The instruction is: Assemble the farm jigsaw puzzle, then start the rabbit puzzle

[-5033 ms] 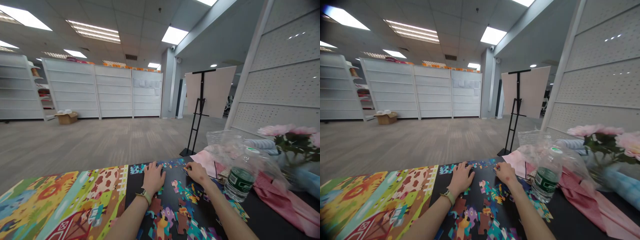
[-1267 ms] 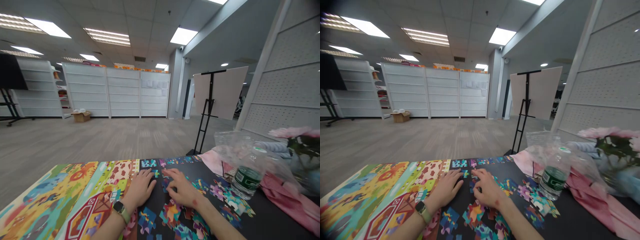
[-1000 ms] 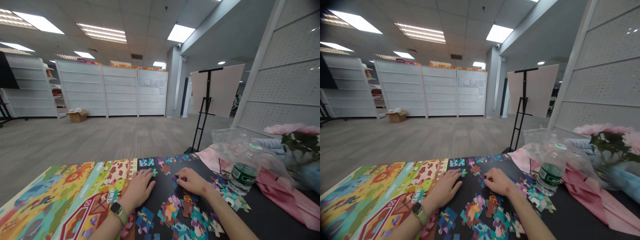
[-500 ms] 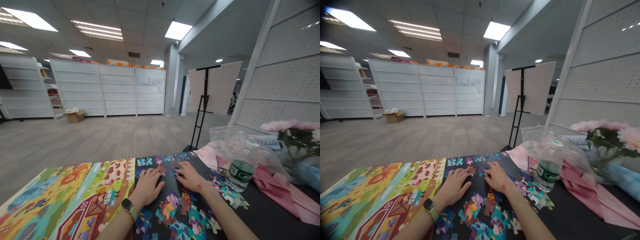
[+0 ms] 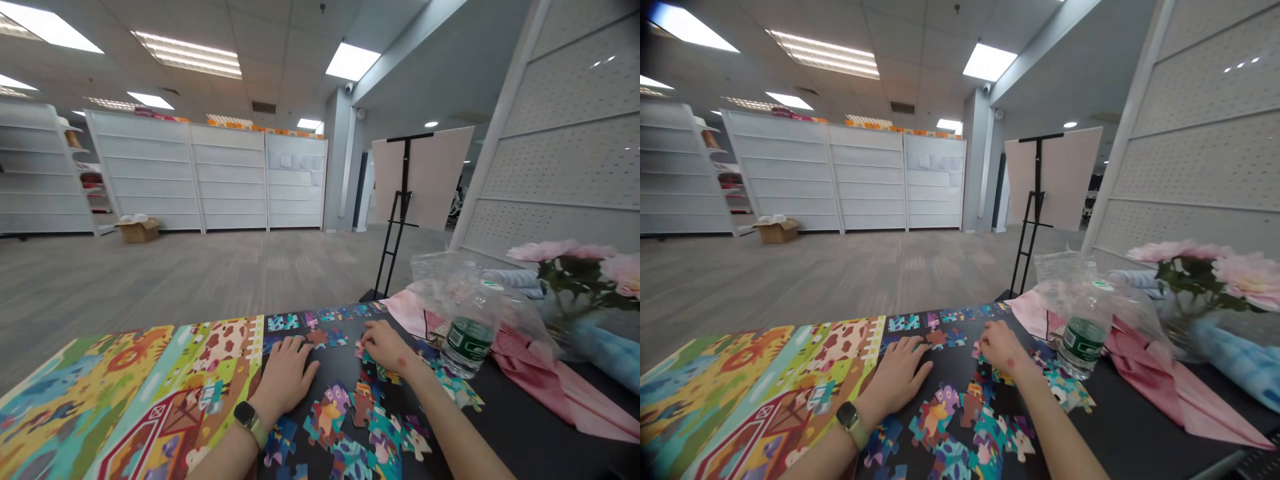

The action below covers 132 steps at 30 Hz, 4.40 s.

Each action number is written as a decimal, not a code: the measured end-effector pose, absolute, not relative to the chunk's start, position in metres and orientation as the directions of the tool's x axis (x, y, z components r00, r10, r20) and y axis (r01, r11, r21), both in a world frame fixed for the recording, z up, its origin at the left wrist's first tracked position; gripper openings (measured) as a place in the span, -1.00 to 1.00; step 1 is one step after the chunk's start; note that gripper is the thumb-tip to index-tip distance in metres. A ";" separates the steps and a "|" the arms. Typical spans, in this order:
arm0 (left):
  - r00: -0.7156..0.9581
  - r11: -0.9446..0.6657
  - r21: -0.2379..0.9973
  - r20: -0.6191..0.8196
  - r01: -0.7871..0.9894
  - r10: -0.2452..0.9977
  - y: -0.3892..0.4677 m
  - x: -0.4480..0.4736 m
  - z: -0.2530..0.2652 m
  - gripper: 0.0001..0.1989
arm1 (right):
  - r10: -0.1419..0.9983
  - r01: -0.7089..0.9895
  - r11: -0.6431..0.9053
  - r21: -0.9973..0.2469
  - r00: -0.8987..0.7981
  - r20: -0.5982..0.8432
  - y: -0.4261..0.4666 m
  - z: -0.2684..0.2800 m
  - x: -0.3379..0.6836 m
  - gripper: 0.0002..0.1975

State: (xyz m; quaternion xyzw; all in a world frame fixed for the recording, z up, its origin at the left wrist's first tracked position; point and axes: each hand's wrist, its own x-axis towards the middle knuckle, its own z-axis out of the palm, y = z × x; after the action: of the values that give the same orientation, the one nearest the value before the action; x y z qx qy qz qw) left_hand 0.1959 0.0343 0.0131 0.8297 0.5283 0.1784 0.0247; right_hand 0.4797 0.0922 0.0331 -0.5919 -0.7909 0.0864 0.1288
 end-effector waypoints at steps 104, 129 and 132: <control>0.385 -0.444 0.250 0.251 0.861 0.888 0.040 0.195 0.008 -0.56 | 0.975 0.967 0.068 -0.246 -0.011 0.223 0.047 0.029 0.582 -0.48; 0.464 -0.487 0.377 0.154 0.788 0.872 -0.006 0.119 0.020 -0.72 | 0.911 0.879 0.380 -0.289 -0.301 0.282 0.098 0.011 0.444 -0.42; 0.462 -0.492 0.368 0.173 0.789 0.870 -0.009 0.124 0.019 -0.78 | 0.931 0.896 0.324 -0.304 -0.244 0.272 0.102 0.010 0.469 -0.46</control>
State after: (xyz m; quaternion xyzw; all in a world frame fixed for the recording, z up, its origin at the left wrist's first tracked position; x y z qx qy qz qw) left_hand 0.1242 -0.0090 0.0190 0.8468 0.4896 0.1706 0.1189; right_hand 0.4686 0.1024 0.0103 -0.5797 -0.7876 0.0426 0.2043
